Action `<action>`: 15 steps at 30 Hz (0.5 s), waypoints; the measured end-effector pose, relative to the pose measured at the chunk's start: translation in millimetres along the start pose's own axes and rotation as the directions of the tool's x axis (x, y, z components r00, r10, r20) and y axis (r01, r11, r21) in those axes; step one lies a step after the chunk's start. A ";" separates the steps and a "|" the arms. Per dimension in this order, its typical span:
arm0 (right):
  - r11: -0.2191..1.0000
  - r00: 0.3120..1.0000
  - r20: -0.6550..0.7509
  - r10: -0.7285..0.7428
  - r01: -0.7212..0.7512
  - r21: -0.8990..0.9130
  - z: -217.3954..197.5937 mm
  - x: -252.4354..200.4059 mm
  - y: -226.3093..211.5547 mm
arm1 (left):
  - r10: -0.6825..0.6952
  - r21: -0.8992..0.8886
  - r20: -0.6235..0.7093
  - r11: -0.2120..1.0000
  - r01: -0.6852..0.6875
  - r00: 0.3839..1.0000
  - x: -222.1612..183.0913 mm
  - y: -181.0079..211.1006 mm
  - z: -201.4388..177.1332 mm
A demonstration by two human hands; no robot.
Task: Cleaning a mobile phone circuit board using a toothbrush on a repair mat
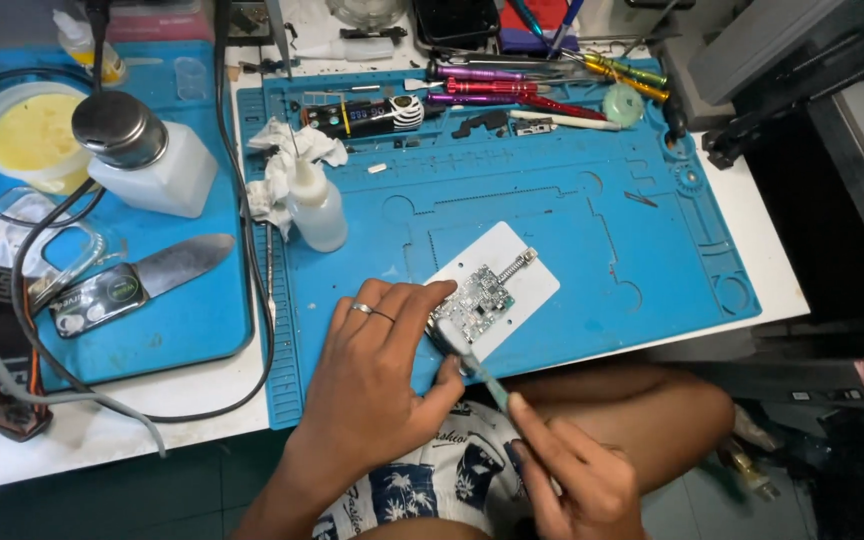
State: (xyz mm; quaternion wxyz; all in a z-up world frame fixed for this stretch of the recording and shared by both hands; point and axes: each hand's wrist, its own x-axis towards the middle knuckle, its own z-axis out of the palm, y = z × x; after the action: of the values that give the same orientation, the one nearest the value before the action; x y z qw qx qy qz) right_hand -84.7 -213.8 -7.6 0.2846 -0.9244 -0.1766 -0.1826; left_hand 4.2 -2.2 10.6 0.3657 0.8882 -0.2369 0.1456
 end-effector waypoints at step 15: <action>0.987 0.992 0.122 0.039 -0.057 0.150 -27.7 26.7 18.8 | -0.108 -0.148 0.053 0.982 0.114 0.993 -7.4 -14.1 7.4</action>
State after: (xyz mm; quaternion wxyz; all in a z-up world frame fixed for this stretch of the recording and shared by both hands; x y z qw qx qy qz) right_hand -59.9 -238.7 16.8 0.3484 -0.9129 -0.1843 -0.1062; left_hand 6.0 3.6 -5.9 0.4340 0.8729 -0.2055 0.0868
